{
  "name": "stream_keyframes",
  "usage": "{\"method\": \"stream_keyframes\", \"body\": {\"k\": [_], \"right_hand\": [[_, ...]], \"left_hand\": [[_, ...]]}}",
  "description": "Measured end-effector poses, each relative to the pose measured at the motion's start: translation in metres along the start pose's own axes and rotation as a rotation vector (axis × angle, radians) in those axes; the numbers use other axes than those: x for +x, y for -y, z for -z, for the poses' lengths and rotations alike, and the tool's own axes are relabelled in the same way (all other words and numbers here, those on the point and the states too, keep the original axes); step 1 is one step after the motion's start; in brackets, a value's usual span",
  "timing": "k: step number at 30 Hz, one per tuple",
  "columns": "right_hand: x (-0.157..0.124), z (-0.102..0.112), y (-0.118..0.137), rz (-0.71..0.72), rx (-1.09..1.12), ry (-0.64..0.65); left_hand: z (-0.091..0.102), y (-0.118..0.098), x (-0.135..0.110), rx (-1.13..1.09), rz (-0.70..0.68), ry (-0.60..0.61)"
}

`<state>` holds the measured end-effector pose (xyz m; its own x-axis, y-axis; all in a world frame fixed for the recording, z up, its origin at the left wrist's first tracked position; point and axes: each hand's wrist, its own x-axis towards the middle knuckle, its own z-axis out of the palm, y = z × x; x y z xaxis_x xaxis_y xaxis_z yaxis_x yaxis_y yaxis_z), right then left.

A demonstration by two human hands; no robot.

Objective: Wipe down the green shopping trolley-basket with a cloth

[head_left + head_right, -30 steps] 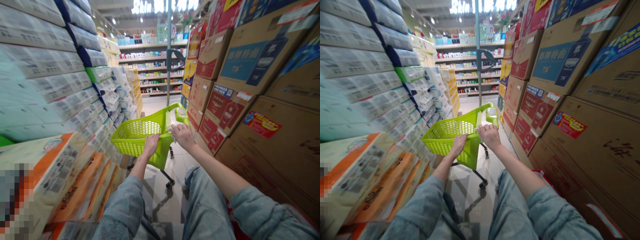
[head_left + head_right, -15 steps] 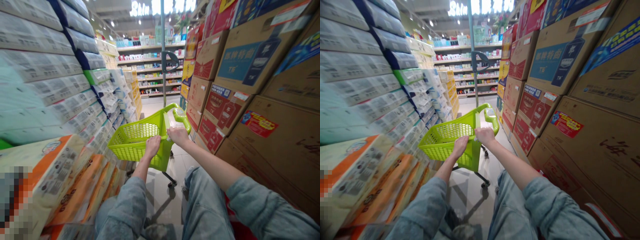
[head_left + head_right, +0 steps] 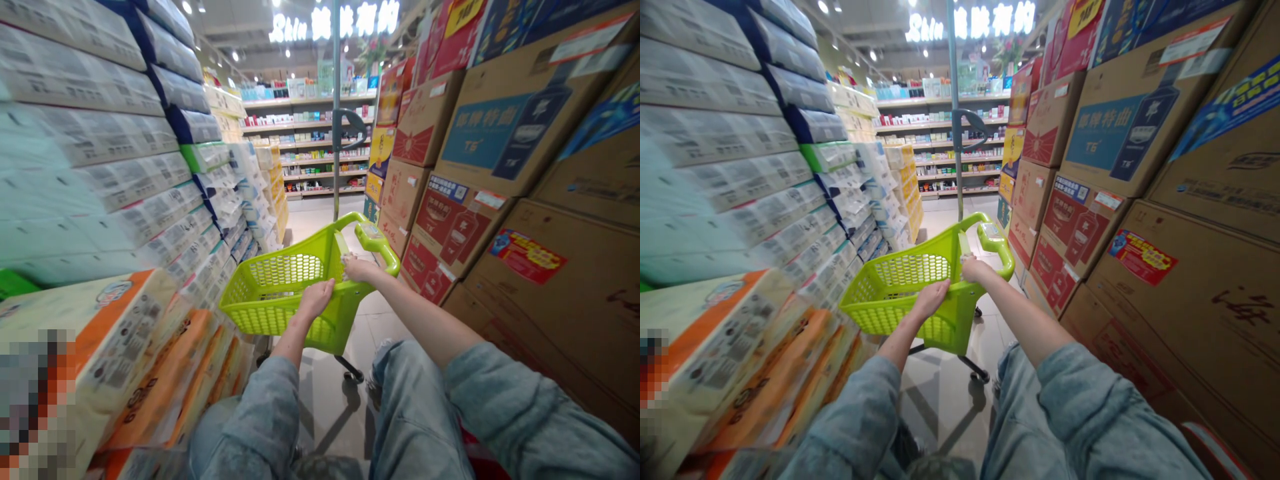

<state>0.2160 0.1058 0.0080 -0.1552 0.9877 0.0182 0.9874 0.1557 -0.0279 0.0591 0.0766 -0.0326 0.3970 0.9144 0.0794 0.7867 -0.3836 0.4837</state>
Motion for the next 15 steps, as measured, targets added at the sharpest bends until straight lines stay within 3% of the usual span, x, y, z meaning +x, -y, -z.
{"method": "stream_keyframes", "body": {"k": [6, 10, 15], "right_hand": [[0.012, 0.004, -0.002, -0.029, -0.005, 0.156], [0.02, 0.002, 0.001, -0.078, 0.009, 0.141], [0.044, -0.002, -0.004, -0.1, 0.041, 0.097]], "left_hand": [[0.003, -0.006, 0.012, 0.098, 0.043, 0.09], [0.005, -0.004, 0.016, 0.095, 0.035, 0.171], [0.003, 0.0, 0.015, 0.083, 0.048, 0.16]]}}
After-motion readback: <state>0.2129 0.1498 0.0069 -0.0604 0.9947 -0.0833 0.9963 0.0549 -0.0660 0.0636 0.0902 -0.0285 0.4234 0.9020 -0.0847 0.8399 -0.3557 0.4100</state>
